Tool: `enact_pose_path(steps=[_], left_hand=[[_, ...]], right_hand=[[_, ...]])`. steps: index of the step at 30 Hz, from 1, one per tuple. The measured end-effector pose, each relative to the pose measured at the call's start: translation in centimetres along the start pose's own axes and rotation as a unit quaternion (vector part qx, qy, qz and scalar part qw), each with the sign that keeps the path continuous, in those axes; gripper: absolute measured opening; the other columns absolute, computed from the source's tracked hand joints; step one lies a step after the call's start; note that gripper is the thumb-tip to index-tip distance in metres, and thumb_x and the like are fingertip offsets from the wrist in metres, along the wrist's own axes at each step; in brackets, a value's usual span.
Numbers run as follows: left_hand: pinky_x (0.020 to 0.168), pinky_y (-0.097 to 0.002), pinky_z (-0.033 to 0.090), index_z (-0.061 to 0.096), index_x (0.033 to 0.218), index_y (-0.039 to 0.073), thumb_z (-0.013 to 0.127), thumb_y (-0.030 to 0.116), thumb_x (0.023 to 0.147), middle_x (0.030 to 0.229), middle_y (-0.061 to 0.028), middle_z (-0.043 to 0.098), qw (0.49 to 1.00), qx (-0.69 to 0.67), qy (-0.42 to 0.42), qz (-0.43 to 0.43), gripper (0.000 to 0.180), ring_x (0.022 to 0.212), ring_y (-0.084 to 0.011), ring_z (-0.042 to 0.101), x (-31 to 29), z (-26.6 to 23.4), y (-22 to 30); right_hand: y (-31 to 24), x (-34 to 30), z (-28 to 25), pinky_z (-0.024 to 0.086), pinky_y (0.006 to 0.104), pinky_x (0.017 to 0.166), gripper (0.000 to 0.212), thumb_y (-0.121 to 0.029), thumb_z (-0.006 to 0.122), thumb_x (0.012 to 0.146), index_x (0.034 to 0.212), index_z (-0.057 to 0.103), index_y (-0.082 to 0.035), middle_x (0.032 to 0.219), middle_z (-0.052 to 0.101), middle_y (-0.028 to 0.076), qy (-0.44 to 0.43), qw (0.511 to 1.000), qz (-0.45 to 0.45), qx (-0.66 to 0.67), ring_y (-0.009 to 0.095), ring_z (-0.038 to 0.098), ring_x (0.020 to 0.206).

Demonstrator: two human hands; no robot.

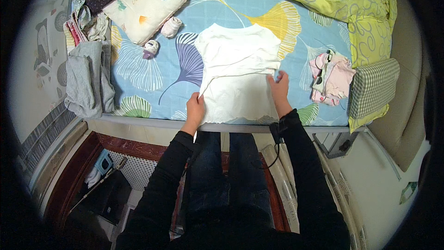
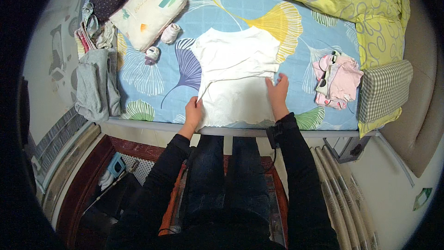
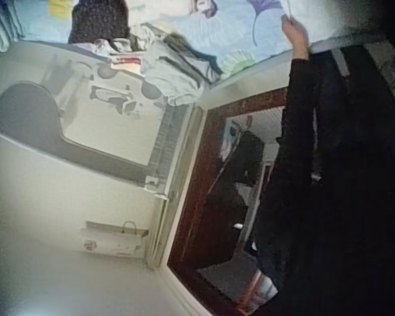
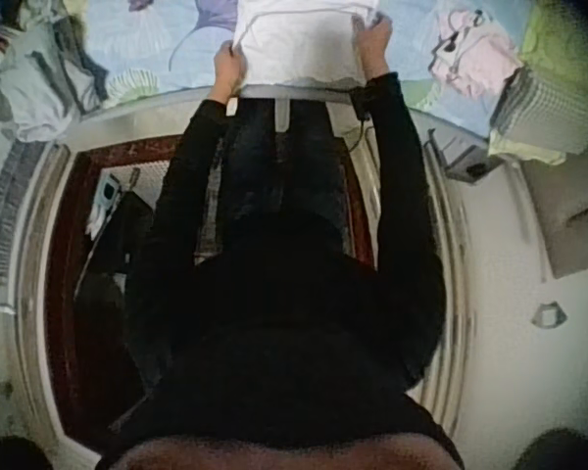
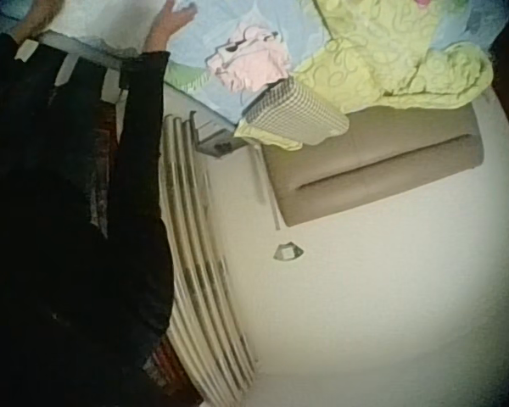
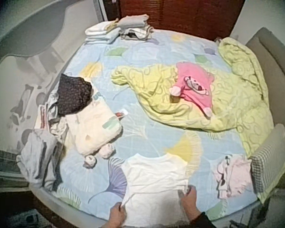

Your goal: The person folds several pieces of clothing on a bed, including a dark gray shirt, a gray sweatshirt, a gray hoodie, a pink shirt, a white shirt, and socks. Each item is smoothed, folded into a compact rectangle, and placed on the bed.

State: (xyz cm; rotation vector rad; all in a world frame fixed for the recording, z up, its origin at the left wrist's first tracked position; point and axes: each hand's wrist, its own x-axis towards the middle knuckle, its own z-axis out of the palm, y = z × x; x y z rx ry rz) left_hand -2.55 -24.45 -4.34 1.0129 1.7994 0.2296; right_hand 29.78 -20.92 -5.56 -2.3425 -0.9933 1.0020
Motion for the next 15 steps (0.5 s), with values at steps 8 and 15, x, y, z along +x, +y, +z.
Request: enact_pose_path(steps=[8, 15], left_hand=[[0.069, -0.0277, 0.047, 0.06, 0.102, -0.005, 0.067, 0.021, 0.082, 0.087, -0.0092, 0.065, 0.988, -0.087, -0.106, -0.067, 0.034, 0.074, -0.0147, 0.058, -1.0, -0.3, -4.3], [0.073, -0.0323, 0.053, 0.041, 0.129, -0.001, 0.061, 0.004, 0.083, 0.111, -0.0138, 0.058, 0.938, -0.245, -0.18, -0.167, 0.05, 0.087, -0.0206, 0.061, -5.4, -3.5, -1.0]], right_hand=[[6.5, -3.9, -4.5, 0.047, 0.0376, 0.075, 0.039, -0.028, 0.065, 0.082, 0.105, 0.06, 0.004, 0.092, 0.065, 0.019, -0.248, 0.967, 0.038, -0.049, 0.027, 0.062, 0.086], [5.3, -8.5, -9.5, 0.047, 0.0309, 0.083, 0.044, -0.008, 0.065, 0.08, 0.121, 0.05, 0.004, 0.106, 0.062, 0.01, -0.325, 0.921, 0.17, 0.13, 0.018, 0.058, 0.092]])
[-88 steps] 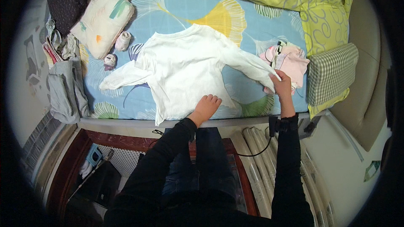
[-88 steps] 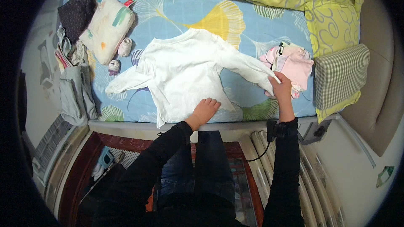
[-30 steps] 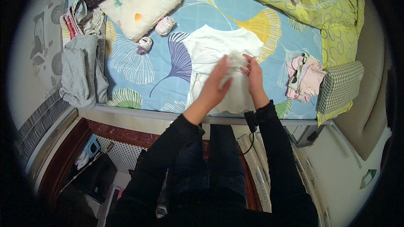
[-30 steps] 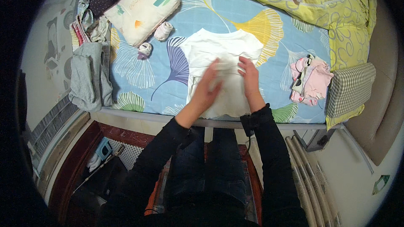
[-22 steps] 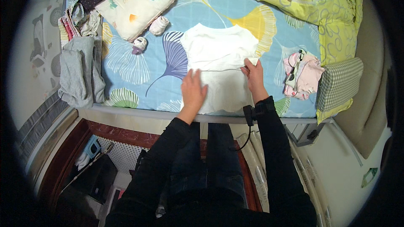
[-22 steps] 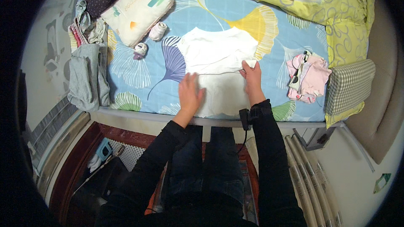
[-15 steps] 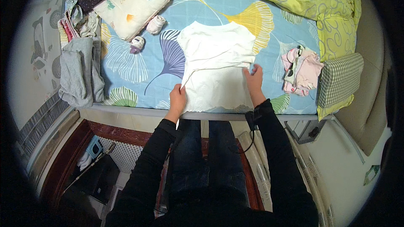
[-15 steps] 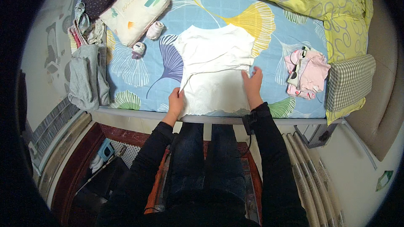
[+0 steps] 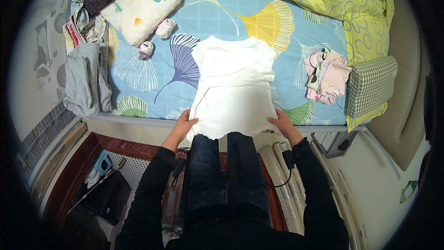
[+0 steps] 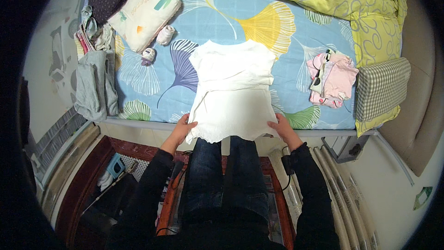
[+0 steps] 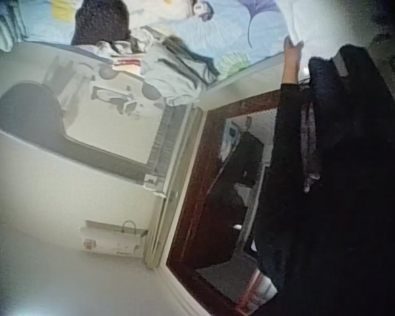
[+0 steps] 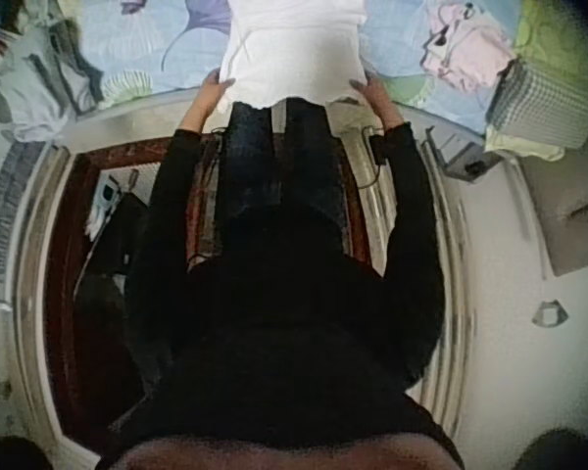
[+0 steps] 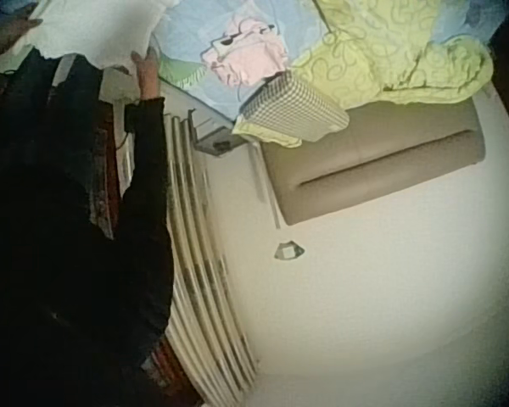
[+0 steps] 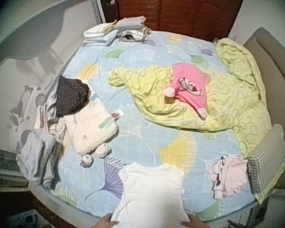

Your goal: The person folds several pieces of clothing on a bed, including a dark gray shirt, a gray sweatshirt, a gray hoodie, a pink shirt, a white shirt, and socks. Each item is smoothed, folded into a compact rectangle, and placed on the bed.

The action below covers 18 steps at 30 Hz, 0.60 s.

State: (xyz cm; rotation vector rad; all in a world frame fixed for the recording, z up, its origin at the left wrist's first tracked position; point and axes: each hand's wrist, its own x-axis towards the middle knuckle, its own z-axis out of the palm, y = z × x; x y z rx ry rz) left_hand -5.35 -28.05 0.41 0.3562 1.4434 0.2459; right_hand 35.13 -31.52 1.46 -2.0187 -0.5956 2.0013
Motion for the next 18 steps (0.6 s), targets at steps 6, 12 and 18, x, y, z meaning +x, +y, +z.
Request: enact_pose_path(steps=[6, 12, 18], left_hand=[[0.057, -0.0277, 0.057, 0.04, 0.133, 0.003, 0.052, 0.009, 0.087, 0.107, -0.0153, 0.06, 0.981, -0.153, -0.116, 0.034, 0.049, 0.076, -0.0206, 0.065, -1.5, -0.1, 9.8], [0.08, -0.0369, 0.054, 0.05, 0.121, -0.003, 0.05, 0.022, 0.092, 0.106, -0.0214, 0.061, 0.939, -0.31, -0.1, 0.113, 0.038, 0.087, -0.0294, 0.064, 5.2, 1.3, 18.4], [0.094, -0.0406, 0.042, 0.034, 0.138, 0.007, 0.054, 0.029, 0.088, 0.132, -0.0183, 0.045, 0.941, 0.087, 0.152, 0.29, 0.058, 0.109, -0.0342, 0.054, 8.0, 4.7, 18.2]], right_hand=[[-8.7, -0.2, -3.1, 0.047, 0.0313, 0.086, 0.048, -0.011, 0.059, 0.085, 0.13, 0.044, -0.001, 0.115, 0.057, 0.011, -0.013, 0.993, -0.066, 0.098, 0.019, 0.057, 0.101], [-15.9, 6.0, -4.0, 0.048, 0.0331, 0.088, 0.043, -0.019, 0.05, 0.092, 0.132, 0.041, -0.006, 0.116, 0.056, 0.014, -0.028, 0.935, -0.124, 0.33, 0.021, 0.057, 0.103], [-15.5, 10.0, 0.0, 0.045, 0.0383, 0.089, 0.059, -0.031, 0.06, 0.089, 0.136, 0.035, -0.007, 0.128, 0.046, 0.019, 0.209, 0.946, -0.236, 0.071, 0.026, 0.055, 0.106]])
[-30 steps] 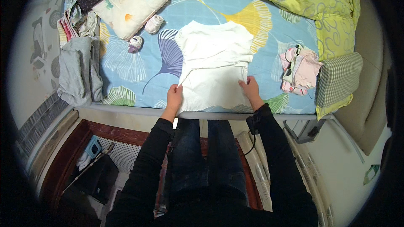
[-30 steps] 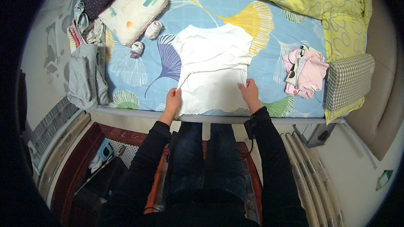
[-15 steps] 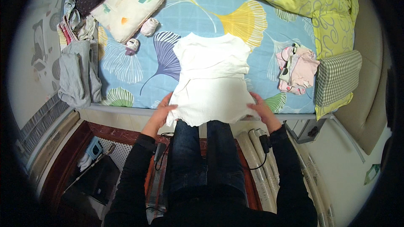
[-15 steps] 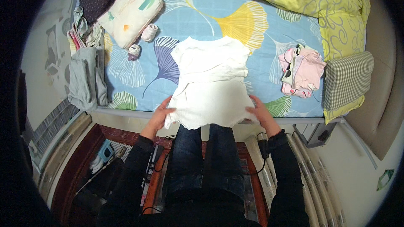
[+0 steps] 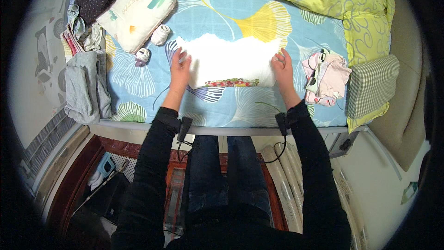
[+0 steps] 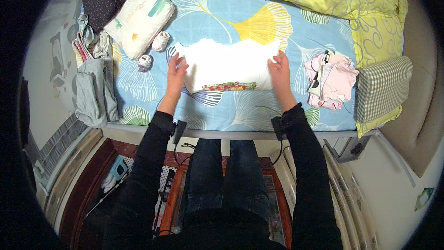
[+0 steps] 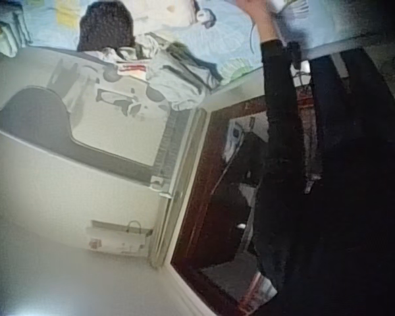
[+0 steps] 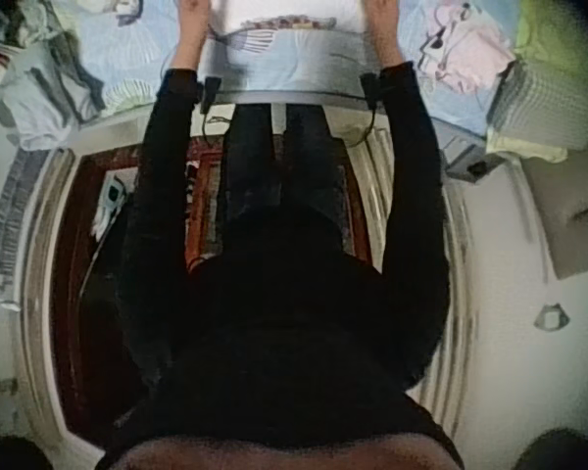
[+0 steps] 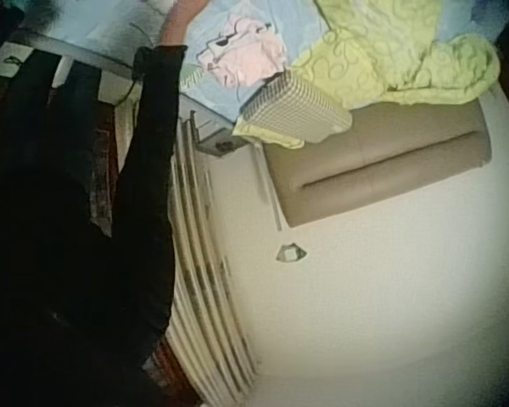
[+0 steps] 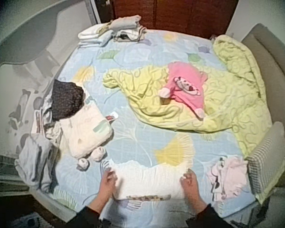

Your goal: The person folds several pieces of clothing on a bed, including a dark gray shirt, a gray sweatshirt, a gray hoodie, a pink shirt, a white shirt, and socks. Each item is smoothed, folded into a compact rectangle, and placed on the bed.

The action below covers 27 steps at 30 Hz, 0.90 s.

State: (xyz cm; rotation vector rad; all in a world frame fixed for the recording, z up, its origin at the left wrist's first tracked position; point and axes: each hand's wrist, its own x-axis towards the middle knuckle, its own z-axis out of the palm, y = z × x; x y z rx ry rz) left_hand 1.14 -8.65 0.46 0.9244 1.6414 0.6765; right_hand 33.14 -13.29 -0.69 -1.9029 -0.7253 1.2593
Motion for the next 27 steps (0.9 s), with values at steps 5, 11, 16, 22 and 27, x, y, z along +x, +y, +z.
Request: enact_pose_path(steps=[5, 11, 16, 22, 27], left_hand=[[0.107, -0.0554, 0.02, 0.028, 0.143, 0.017, 0.059, 0.041, 0.081, 0.147, -0.0144, 0.024, 0.774, 0.502, -0.155, 0.354, 0.073, 0.136, -0.0353, 0.022, -5.4, 4.3, -1.3], [0.108, -0.0604, 0.011, 0.023, 0.145, 0.022, 0.05, 0.058, 0.08, 0.151, -0.0041, 0.019, 0.697, 0.626, -0.208, 0.28, 0.079, 0.14, -0.0276, 0.014, -3.7, 6.2, -3.4], [0.108, -0.0588, 0.011, 0.023, 0.145, 0.019, 0.051, 0.06, 0.078, 0.151, -0.0048, 0.02, 0.66, 0.648, -0.216, 0.313, 0.084, 0.139, -0.0273, 0.015, -2.7, 5.0, -4.9], [0.109, -0.0543, 0.016, 0.032, 0.141, 0.016, 0.049, 0.033, 0.087, 0.149, -0.0071, 0.024, 0.645, 0.649, -0.206, 0.348, 0.059, 0.138, -0.0265, 0.019, -3.6, 2.7, -6.3], [0.11, -0.0479, 0.018, 0.036, 0.138, 0.015, 0.053, 0.015, 0.081, 0.146, -0.0084, 0.03, 0.699, 0.599, -0.188, 0.342, 0.059, 0.135, -0.0267, 0.026, -3.5, 1.8, -6.1]], right_hand=[[0.6, -4.5, 2.4, 0.023, 0.0506, 0.106, 0.074, -0.039, 0.068, 0.076, 0.136, 0.037, -0.01, 0.142, 0.032, 0.016, -0.157, 0.794, -0.36, -0.463, 0.033, 0.031, 0.13], [2.1, -3.8, 4.7, 0.011, 0.0543, 0.11, 0.086, -0.053, 0.064, 0.073, 0.143, 0.028, -0.017, 0.15, 0.02, 0.01, -0.189, 0.74, -0.275, -0.584, 0.027, 0.016, 0.139], [2.7, -2.8, 3.4, 0.012, 0.0562, 0.109, 0.098, -0.053, 0.071, 0.065, 0.144, 0.024, -0.017, 0.15, 0.019, 0.01, -0.234, 0.712, -0.287, -0.597, 0.028, 0.014, 0.139], [3.8, -3.3, 1.3, 0.018, 0.052, 0.109, 0.082, -0.029, 0.066, 0.075, 0.143, 0.024, -0.017, 0.149, 0.021, 0.011, -0.209, 0.678, -0.346, -0.614, 0.03, 0.018, 0.138], [4.6, -2.8, -0.5, 0.025, 0.0476, 0.108, 0.065, -0.009, 0.058, 0.077, 0.137, 0.036, -0.014, 0.141, 0.035, 0.009, -0.148, 0.674, -0.378, -0.617, 0.027, 0.03, 0.132]])
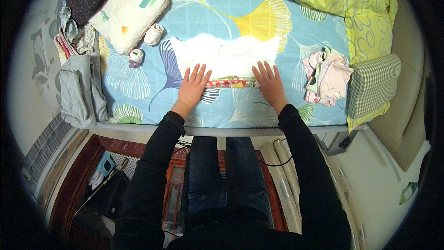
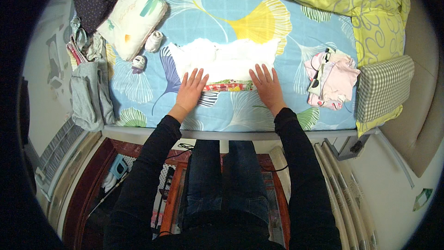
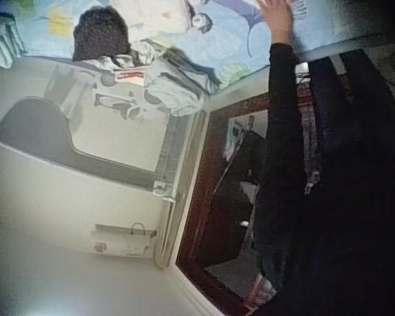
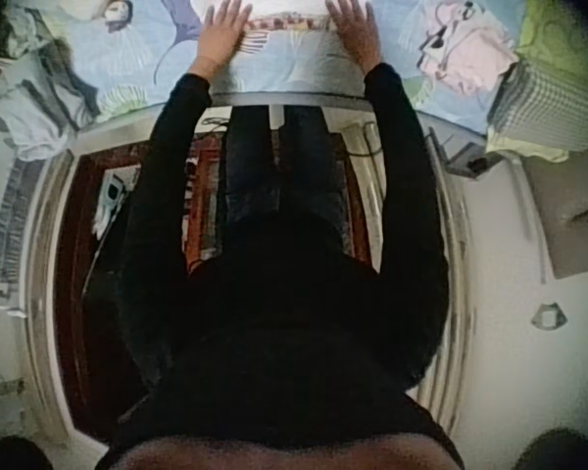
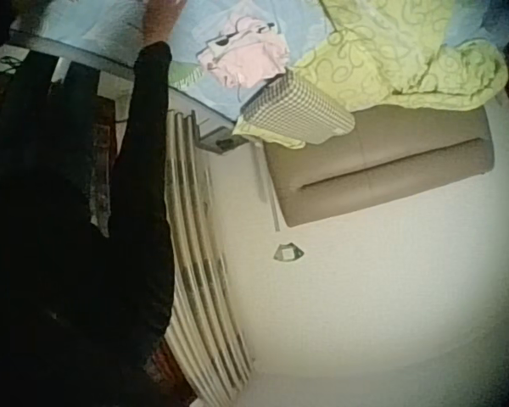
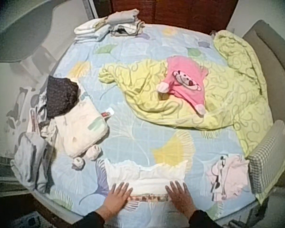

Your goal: The person folds several pieces of clothing on a bed, including a dark gray shirt, a gray sweatshirt, a gray hoodie, a pink shirt, a white shirt, and socks. Each item is smoothed, folded into a compact rectangle, and placed on the bed.

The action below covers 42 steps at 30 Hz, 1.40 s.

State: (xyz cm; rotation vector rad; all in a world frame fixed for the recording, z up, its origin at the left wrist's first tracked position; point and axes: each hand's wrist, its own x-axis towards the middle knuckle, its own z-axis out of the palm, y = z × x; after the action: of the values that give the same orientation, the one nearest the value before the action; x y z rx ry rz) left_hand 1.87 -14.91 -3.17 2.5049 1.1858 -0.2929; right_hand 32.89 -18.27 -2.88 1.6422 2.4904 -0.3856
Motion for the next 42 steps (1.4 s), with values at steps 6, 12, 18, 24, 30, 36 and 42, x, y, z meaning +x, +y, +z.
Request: enact_pose_path(steps=[6, 12, 18, 24, 30, 36, 42], left_hand=[[0.086, -0.0348, 0.047, 0.061, 0.108, 0.001, 0.058, 0.005, 0.072, 0.1, -0.0105, 0.066, 0.902, -0.408, -0.058, -0.126, 0.037, 0.091, -0.0288, 0.063, -0.3, -6.4, -2.1], [0.079, -0.0253, 0.045, 0.061, 0.104, -0.003, 0.059, 0.007, 0.075, 0.091, -0.0059, 0.065, 0.695, -0.677, -0.137, -0.2, 0.03, 0.082, -0.0122, 0.058, -2.4, -11.5, -4.0], [0.08, -0.0297, 0.047, 0.057, 0.112, 0.002, 0.065, 0.012, 0.078, 0.104, -0.0106, 0.059, 0.819, -0.495, 0.08, -0.277, 0.037, 0.083, -0.0178, 0.058, -2.5, -5.1, -3.7], [0.064, -0.0339, 0.045, 0.053, 0.096, 0.001, 0.076, 0.027, 0.073, 0.08, -0.0102, 0.056, 0.789, -0.425, 0.145, -0.418, 0.042, 0.068, -0.0227, 0.053, -5.3, 2.5, 1.2], [0.057, -0.0337, 0.042, 0.054, 0.081, 0.0, 0.074, 0.026, 0.075, 0.067, -0.0087, 0.055, 0.76, -0.441, 0.108, -0.465, 0.033, 0.059, -0.0206, 0.049, -6.0, 3.9, 2.6], [0.062, -0.0342, 0.044, 0.054, 0.084, -0.001, 0.075, 0.023, 0.072, 0.073, -0.0107, 0.056, 0.754, -0.472, 0.042, -0.455, 0.033, 0.066, -0.022, 0.052, -7.9, 3.0, 2.7], [0.096, -0.0485, 0.033, 0.047, 0.117, 0.0, 0.075, 0.028, 0.068, 0.12, -0.0218, 0.047, 0.894, -0.221, 0.213, -0.327, 0.063, 0.113, -0.0381, 0.042, -4.8, -0.8, 3.1]], right_hand=[[1.9, 0.6, -6.3, 0.041, 0.0402, 0.094, 0.042, -0.011, 0.066, 0.071, 0.112, 0.057, -0.008, 0.109, 0.061, 0.011, -0.07, 0.953, 0.053, 0.289, 0.032, 0.053, 0.107], [3.9, -0.4, -11.0, 0.043, 0.0227, 0.072, 0.025, -0.004, 0.057, 0.077, 0.102, 0.061, -0.003, 0.087, 0.059, -0.004, -0.177, 0.722, 0.158, 0.65, 0.007, 0.053, 0.078], [2.1, -0.9, -2.0, 0.046, 0.0264, 0.074, 0.033, -0.021, 0.066, 0.082, 0.108, 0.057, -0.001, 0.089, 0.063, 0.008, 0.057, 0.79, 0.321, 0.52, 0.015, 0.057, 0.081], [-2.0, -3.7, 1.6, 0.048, 0.0349, 0.072, 0.037, -0.028, 0.068, 0.081, 0.101, 0.057, 0.001, 0.091, 0.063, 0.017, -0.013, 0.826, 0.337, 0.452, 0.029, 0.061, 0.08], [-3.1, -3.0, 1.6, 0.048, 0.0343, 0.073, 0.034, -0.026, 0.07, 0.079, 0.097, 0.06, 0.001, 0.087, 0.065, 0.015, 0.008, 0.821, 0.359, 0.445, 0.024, 0.062, 0.08], [-2.0, -5.5, 1.6, 0.047, 0.0404, 0.068, 0.039, -0.026, 0.071, 0.077, 0.098, 0.056, 0.003, 0.082, 0.064, 0.017, 0.0, 0.817, 0.315, 0.483, 0.035, 0.061, 0.076], [-1.0, -4.4, 3.7, 0.048, 0.036, 0.067, 0.068, -0.033, 0.082, 0.064, 0.111, 0.048, 0.002, 0.088, 0.058, 0.013, 0.145, 0.872, 0.339, 0.323, 0.028, 0.058, 0.075]])
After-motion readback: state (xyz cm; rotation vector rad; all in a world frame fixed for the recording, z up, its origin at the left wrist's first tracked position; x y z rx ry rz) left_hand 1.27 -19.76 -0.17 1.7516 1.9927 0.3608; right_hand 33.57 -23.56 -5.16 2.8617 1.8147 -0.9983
